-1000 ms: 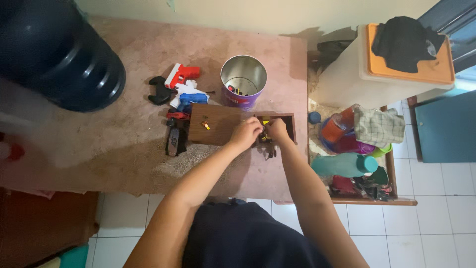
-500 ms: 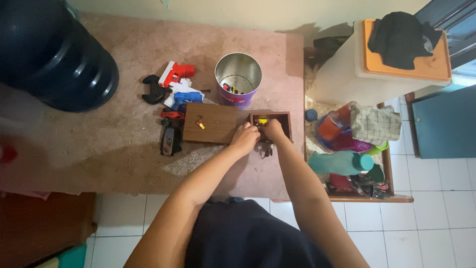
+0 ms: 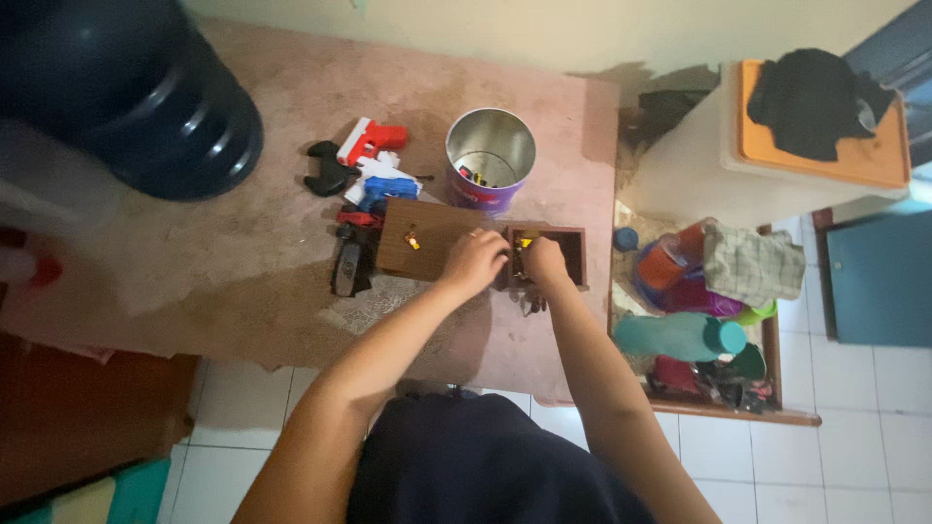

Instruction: The person picks up several toy pieces, a toy car, and a toy gun from a table and places them into a wooden box and a purple tin container, then closes the wooden box.

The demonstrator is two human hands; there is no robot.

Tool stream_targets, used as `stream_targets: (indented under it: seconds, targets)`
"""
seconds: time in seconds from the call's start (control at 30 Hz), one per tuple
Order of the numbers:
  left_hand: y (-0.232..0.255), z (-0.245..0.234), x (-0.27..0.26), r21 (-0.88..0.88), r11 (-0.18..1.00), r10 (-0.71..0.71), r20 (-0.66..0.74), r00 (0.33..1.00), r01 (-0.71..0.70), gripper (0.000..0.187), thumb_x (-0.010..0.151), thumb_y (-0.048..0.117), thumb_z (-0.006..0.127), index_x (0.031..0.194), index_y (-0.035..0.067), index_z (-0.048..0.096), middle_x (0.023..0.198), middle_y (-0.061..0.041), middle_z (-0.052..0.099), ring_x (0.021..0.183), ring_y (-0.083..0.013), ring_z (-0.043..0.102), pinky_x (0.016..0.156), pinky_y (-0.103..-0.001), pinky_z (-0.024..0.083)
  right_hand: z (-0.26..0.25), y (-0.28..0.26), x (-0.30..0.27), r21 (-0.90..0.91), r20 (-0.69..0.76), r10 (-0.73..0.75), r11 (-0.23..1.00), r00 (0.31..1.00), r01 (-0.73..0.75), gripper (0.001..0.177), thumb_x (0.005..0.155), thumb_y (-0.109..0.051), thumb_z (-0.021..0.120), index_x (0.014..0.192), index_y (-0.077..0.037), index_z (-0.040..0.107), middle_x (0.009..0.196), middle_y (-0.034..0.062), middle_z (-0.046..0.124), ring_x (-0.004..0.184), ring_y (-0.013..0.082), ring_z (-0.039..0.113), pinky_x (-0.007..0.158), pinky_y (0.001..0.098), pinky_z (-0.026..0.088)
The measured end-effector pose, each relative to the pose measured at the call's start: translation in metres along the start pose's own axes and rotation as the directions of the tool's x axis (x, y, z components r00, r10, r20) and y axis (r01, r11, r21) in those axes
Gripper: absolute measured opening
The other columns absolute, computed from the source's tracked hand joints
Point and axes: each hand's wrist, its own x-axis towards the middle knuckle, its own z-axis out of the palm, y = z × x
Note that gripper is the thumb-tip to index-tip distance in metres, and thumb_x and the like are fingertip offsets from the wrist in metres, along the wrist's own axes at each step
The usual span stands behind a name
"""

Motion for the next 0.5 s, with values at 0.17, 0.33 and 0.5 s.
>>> stream_targets:
  seconds: [0.17, 0.33, 0.5]
  targets:
    - [-0.043, -0.065, -0.02, 0.096, 0.993, -0.052, -0.173, 0.984, 0.07, 0.035, 0.085, 0.018, 0.077, 0.117, 0.006, 0.07, 0.125, -0.013, 0.065, 0.118, -0.0338, 0.06, 0.1, -0.045, 0.049, -0.043, -0.05, -0.025, 0.249, -0.229, -0.116, 0.953, 0.966, 0.174, 0.021, 0.088, -0.021, 0.067, 0.094, -0.004, 0.079, 0.093, 0.0253, 0.072, 0.088, 0.0447, 0.07, 0.077, 0.0502, 0.056]
    - [-0.077, -0.093, -0.04, 0.264, 0.952, -0.13, -0.11, 0.985, 0.155, 0.057, 0.074, 0.023, 0.083, 0.126, 0.006, 0.069, 0.135, -0.022, 0.054, 0.121, -0.0415, 0.052, 0.099, -0.049, 0.046, -0.063, -0.114, -0.038, 0.326, -0.28, -0.195, 0.902, 0.94, 0.284, 0.025, 0.091, -0.024, 0.069, 0.096, -0.001, 0.077, 0.089, 0.0257, 0.072, 0.086, 0.0435, 0.072, 0.08, 0.0483, 0.057]
    - [-0.105, -0.073, -0.056, 0.225, 0.957, -0.154, -0.133, 0.979, 0.181, 0.034, 0.086, 0.017, 0.075, 0.119, 0.009, 0.072, 0.133, -0.014, 0.065, 0.125, -0.0356, 0.058, 0.099, -0.043, 0.052, -0.067, -0.141, -0.056, 0.316, -0.234, -0.246, 0.896, 0.941, 0.313, 0.025, 0.085, -0.022, 0.075, 0.097, 0.0, 0.076, 0.089, 0.0256, 0.072, 0.085, 0.0442, 0.071, 0.078, 0.0491, 0.056]
